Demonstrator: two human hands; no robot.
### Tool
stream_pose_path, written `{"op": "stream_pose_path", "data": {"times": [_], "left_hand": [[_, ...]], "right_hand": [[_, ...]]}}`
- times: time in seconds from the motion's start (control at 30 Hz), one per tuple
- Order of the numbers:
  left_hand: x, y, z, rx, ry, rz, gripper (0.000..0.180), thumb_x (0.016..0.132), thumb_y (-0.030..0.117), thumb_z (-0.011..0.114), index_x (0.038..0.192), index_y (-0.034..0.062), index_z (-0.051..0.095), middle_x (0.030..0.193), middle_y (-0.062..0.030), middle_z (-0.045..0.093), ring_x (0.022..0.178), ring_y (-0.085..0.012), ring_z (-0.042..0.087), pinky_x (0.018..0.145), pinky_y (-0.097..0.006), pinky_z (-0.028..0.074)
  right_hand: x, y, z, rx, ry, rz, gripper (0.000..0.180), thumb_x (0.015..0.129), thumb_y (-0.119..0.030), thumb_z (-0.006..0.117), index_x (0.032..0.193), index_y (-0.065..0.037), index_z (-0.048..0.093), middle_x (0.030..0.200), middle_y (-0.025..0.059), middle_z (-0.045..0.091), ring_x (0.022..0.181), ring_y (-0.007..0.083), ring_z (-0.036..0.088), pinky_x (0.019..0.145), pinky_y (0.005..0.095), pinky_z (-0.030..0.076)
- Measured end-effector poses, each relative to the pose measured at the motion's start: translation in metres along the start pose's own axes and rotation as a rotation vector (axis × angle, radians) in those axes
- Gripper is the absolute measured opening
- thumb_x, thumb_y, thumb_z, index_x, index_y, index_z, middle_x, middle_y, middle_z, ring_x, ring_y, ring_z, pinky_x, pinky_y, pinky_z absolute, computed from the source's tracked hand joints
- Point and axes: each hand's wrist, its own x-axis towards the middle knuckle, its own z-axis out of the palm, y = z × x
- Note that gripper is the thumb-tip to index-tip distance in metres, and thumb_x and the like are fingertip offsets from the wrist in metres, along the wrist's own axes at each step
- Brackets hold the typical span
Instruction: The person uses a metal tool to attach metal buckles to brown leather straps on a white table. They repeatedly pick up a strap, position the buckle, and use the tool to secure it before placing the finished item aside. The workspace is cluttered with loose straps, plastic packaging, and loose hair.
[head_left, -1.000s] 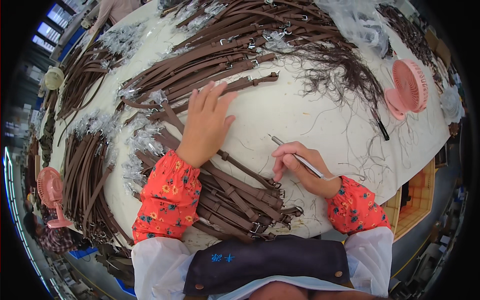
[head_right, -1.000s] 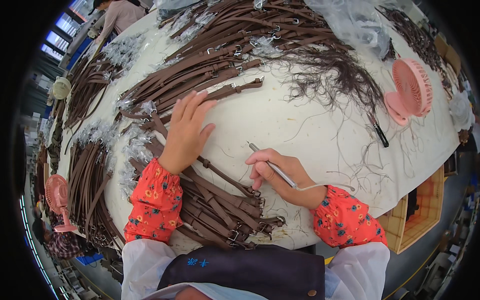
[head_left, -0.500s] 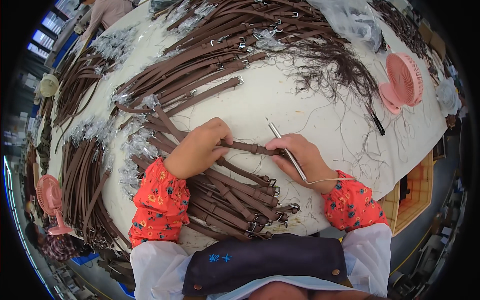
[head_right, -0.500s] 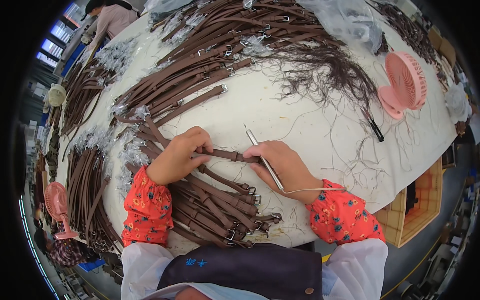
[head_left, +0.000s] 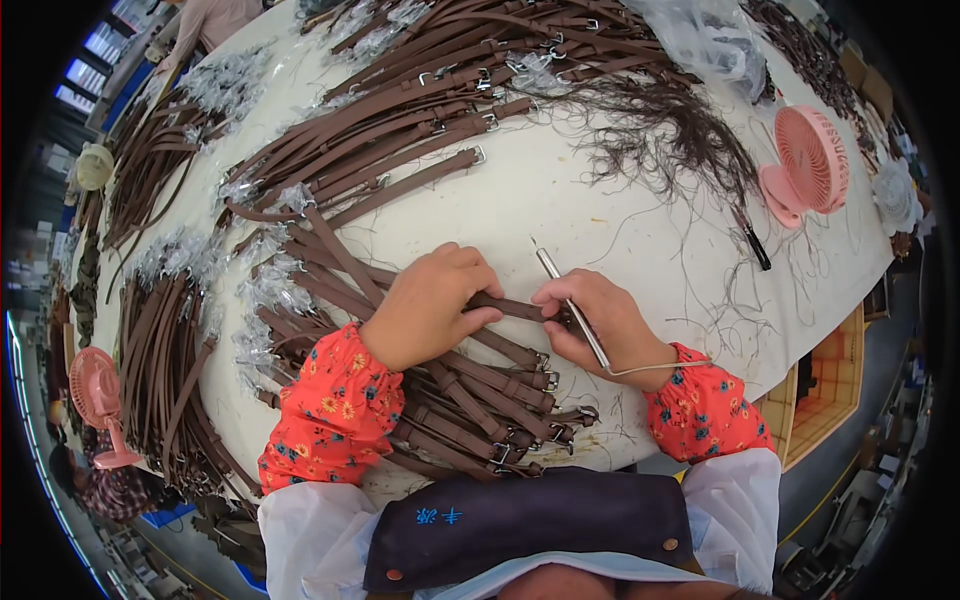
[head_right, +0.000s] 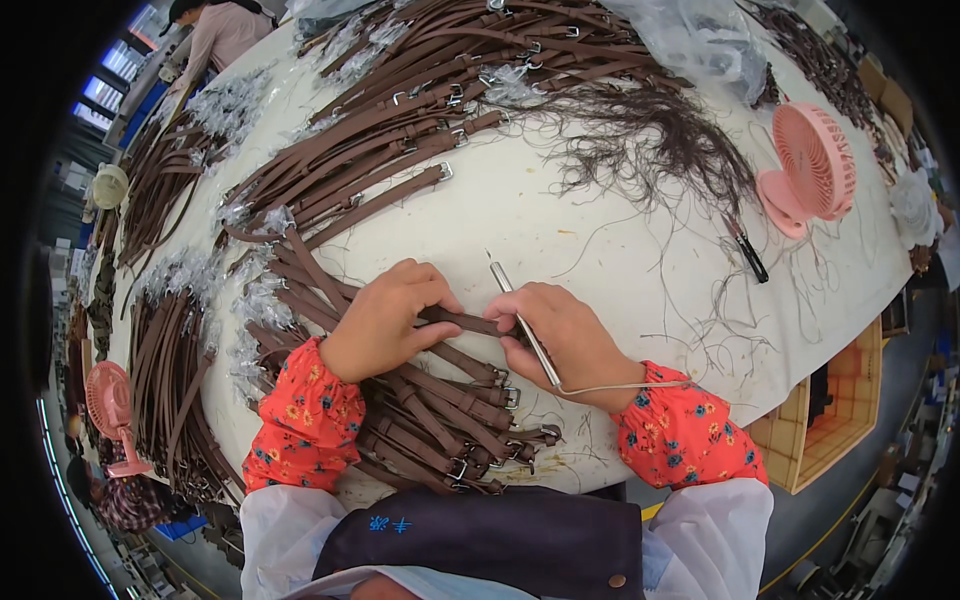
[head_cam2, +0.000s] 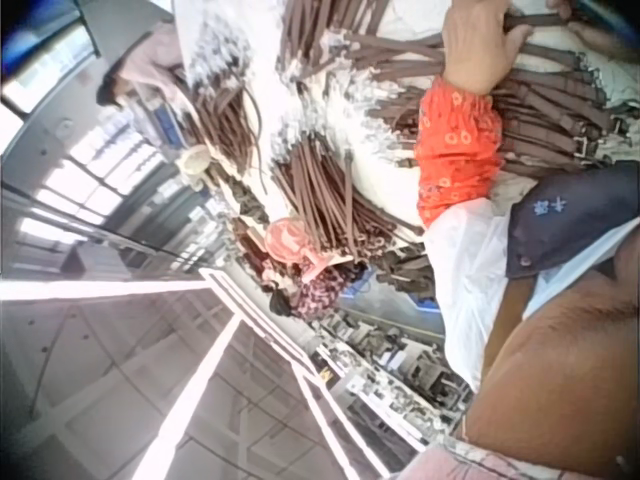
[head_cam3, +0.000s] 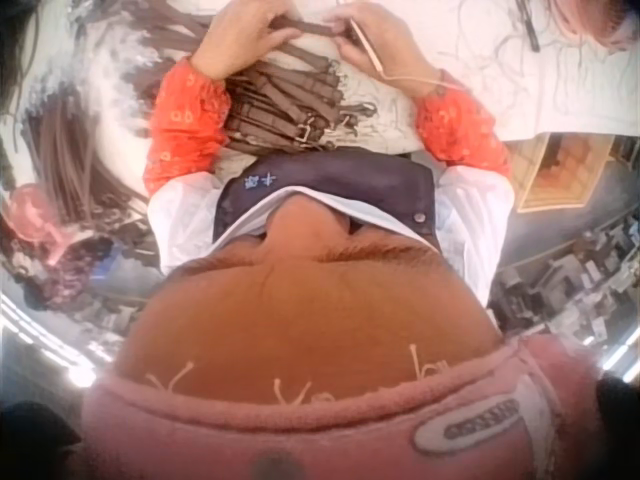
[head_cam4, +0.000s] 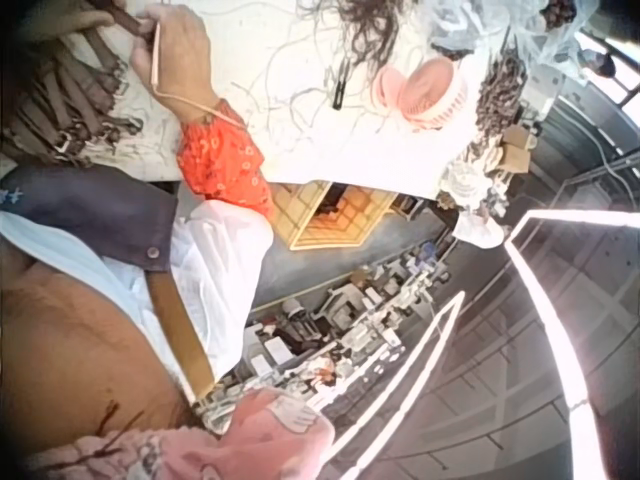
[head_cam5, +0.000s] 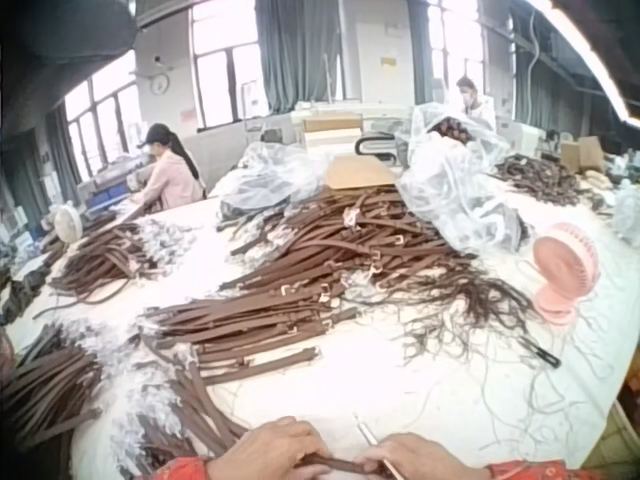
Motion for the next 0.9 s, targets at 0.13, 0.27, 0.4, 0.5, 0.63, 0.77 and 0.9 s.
{"op": "stream_pose_path", "data": {"times": [0.13, 0.27, 0.4, 0.5, 0.63, 0.77, 0.9], "left_hand": [[0.001, 0.01, -0.006, -0.016, 0.042, 0.047, 0.039, 0.075, 0.012, 0.082, 0.11, 0.0063, 0.065, 0.096, -0.0095, 0.061, 0.091, -0.0311, 0.059, 0.08, -0.039, 0.05], [0.004, 0.014, 0.018, -0.302, 0.017, 0.039, 0.029, 0.08, 0.008, 0.079, 0.107, 0.0044, 0.068, 0.097, -0.01, 0.063, 0.086, -0.0294, 0.064, 0.075, -0.037, 0.052], [0.002, 0.008, 0.025, -0.355, 0.042, 0.019, 0.012, 0.084, 0.004, 0.074, 0.096, 0.0034, 0.071, 0.091, -0.0096, 0.065, 0.075, -0.0274, 0.065, 0.068, -0.035, 0.052], [0.002, 0.009, 0.025, -0.311, 0.07, 0.014, 0.007, 0.087, 0.003, 0.071, 0.094, 0.0029, 0.07, 0.088, -0.0099, 0.064, 0.073, -0.0269, 0.065, 0.067, -0.034, 0.051], [0.002, 0.01, 0.023, -0.296, 0.068, -0.022, 0.006, 0.089, 0.004, 0.068, 0.095, 0.0019, 0.067, 0.088, -0.0121, 0.063, 0.073, -0.027, 0.064, 0.067, -0.034, 0.051], [0.001, 0.01, 0.021, -0.319, 0.057, -0.045, 0.008, 0.089, 0.004, 0.067, 0.096, 0.0008, 0.064, 0.088, -0.0127, 0.063, 0.074, -0.0271, 0.064, 0.068, -0.034, 0.051], [0.002, 0.011, 0.02, -0.328, 0.038, -0.047, 0.007, 0.089, 0.004, 0.067, 0.095, 0.0012, 0.063, 0.088, -0.0121, 0.063, 0.074, -0.0261, 0.064, 0.069, -0.033, 0.051]], "right_hand": [[0.0, 0.001, 0.002, 0.034, 0.02, 0.003, 0.037, 0.08, 0.0, 0.069, 0.114, -0.01, 0.058, 0.094, 0.0074, 0.064, 0.086, 0.0278, 0.064, 0.077, 0.0371, 0.052], [-0.002, 0.003, 0.005, 0.082, 0.049, 0.072, 0.031, 0.09, -0.007, 0.066, 0.119, -0.009, 0.057, 0.096, 0.0091, 0.065, 0.087, 0.0246, 0.066, 0.078, 0.036, 0.053], [-0.002, -0.001, 0.0, 0.327, 0.179, 0.23, 0.025, 0.103, -0.016, 0.055, 0.125, -0.004, 0.054, 0.096, 0.0088, 0.065, 0.088, 0.0186, 0.067, 0.082, 0.0348, 0.054], [-0.001, -0.001, -0.003, 0.719, 0.233, 0.339, 0.028, 0.108, -0.021, 0.048, 0.125, 0.0, 0.053, 0.089, 0.0078, 0.065, 0.081, 0.0157, 0.067, 0.085, 0.0347, 0.055], [-0.004, 0.003, -0.011, 0.838, 0.118, 0.487, 0.033, 0.109, -0.029, 0.044, 0.11, 0.001, 0.059, 0.071, 0.0048, 0.061, 0.064, 0.0117, 0.063, 0.086, 0.0328, 0.055], [-0.004, 0.003, -0.007, 0.708, 0.025, 0.431, 0.039, 0.109, -0.032, 0.044, 0.1, 0.001, 0.063, 0.067, 0.0022, 0.059, 0.06, 0.0093, 0.059, 0.079, 0.0298, 0.053], [-0.005, 0.006, -0.003, 0.685, 0.031, 0.415, 0.039, 0.109, -0.032, 0.045, 0.1, 0.001, 0.063, 0.067, 0.0018, 0.06, 0.058, 0.0086, 0.058, 0.07, 0.0268, 0.05]]}}
